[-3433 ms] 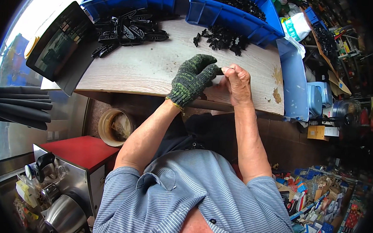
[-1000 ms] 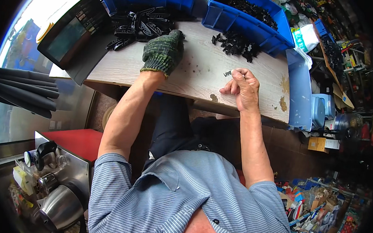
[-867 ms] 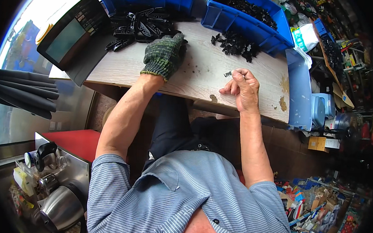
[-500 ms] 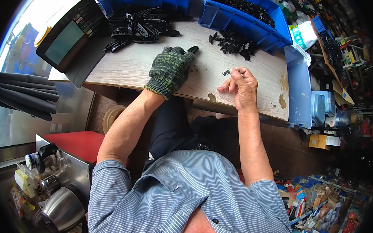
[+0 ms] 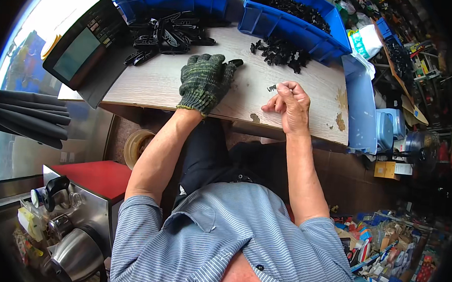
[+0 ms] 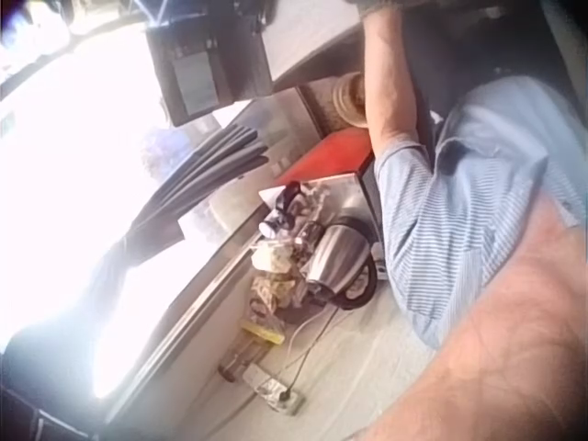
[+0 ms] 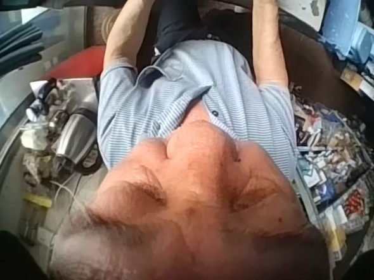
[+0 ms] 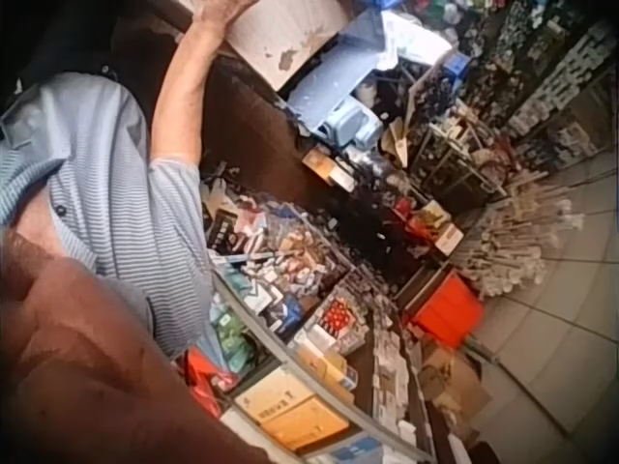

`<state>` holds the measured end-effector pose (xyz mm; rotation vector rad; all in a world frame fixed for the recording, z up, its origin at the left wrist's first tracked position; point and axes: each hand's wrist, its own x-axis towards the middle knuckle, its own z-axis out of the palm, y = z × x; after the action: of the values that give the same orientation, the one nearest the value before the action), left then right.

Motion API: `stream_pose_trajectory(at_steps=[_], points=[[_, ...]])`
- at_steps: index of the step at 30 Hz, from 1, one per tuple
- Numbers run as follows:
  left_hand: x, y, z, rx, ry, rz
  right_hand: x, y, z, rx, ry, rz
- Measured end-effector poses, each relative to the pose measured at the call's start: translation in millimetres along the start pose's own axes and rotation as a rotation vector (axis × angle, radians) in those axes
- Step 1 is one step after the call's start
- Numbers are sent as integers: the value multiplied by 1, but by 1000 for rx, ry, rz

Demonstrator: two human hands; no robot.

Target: The person is assembling small black plastic components by hand at a workbench.

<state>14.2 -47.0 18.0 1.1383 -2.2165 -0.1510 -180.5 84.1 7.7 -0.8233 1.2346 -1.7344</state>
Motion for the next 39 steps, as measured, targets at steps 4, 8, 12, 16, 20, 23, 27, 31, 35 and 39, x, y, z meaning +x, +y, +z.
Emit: stream_pose_trajectory(at_steps=[4, 8, 12, 16, 20, 23, 27, 31, 35, 39], points=[[3, -4, 0, -20, -54, -19, 0, 1, 0, 16, -9, -17], [8, -1, -2, 52, -137, -70, -1, 0, 4, 50, 31, 5], [-4, 14, -1, 62, -126, 51, 0, 1, -2, 25, -4, -13], [-17, 16, 6, -32, -88, 158, 0, -1, 0, 36, 1, 0], [-26, 33, 11, -454, -84, -2, -1, 0, -1, 50, 34, 10], [-33, 40, 25, -749, -186, -137, -2, 1, 3, 98, 43, -11], [-30, 56, 25, -1112, -322, -170, -1, 3, 0, 106, 79, -67], [-26, 67, 19, -1300, -476, -362, -1, 3, -6, 67, 51, -39], [-22, 70, 14, -1233, -486, -410, -1, 2, -5, 59, 42, -21], [-17, 69, 11, -1265, -563, -467, 0, -1, -5, 45, 48, -13]])
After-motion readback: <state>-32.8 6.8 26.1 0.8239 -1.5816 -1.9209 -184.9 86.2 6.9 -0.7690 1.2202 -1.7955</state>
